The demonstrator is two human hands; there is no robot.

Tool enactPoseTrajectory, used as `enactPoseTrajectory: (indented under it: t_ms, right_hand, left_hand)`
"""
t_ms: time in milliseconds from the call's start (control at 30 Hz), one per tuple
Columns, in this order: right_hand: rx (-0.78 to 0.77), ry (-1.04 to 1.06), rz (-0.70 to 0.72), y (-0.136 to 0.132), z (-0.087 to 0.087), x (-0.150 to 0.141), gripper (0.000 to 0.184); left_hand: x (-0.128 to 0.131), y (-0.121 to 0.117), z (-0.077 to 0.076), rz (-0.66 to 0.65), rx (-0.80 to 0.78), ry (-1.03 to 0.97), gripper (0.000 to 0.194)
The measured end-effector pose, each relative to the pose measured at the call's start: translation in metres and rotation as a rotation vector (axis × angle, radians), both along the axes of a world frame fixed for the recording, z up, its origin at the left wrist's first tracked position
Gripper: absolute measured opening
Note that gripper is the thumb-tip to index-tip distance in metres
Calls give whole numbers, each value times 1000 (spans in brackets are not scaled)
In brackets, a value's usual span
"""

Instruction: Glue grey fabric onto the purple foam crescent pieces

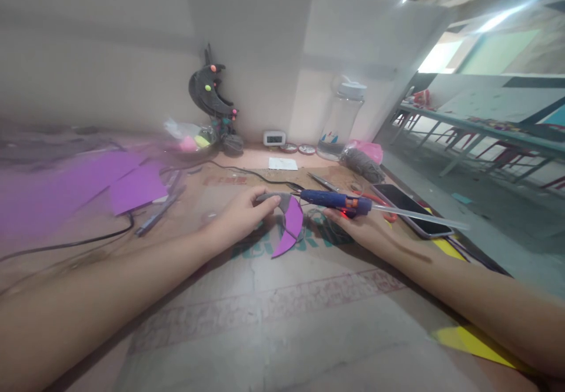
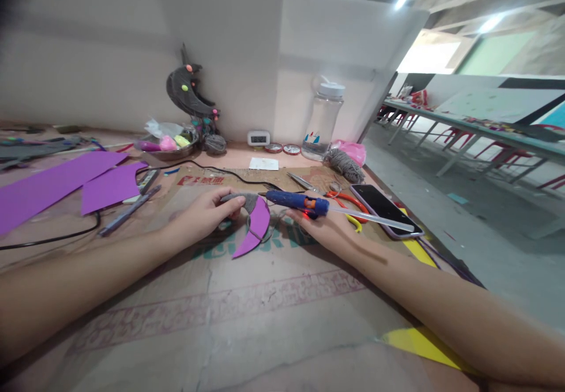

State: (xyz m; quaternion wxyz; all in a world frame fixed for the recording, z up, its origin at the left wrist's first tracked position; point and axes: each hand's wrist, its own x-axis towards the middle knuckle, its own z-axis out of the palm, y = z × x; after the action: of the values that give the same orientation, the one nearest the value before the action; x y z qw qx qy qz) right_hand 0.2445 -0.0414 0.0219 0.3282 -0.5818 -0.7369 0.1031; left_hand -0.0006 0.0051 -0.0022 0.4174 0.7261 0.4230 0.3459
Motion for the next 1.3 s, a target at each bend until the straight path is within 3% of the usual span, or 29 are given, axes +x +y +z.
enactPoseTrajectory:
  t_ms: [500,933,1300]
  right_hand:
    - [16,16,51,4,-7,6,28]
    - [76,-49,78,-1,-3,2,17]
    - [30,-55,61,-2,-1,1,17]
  left_hand:
    - [1,-2,2,36,-84,-27,28]
    - [2,1,2,72,65,21,28]
    - [2,-2,4,54,23,-19,29]
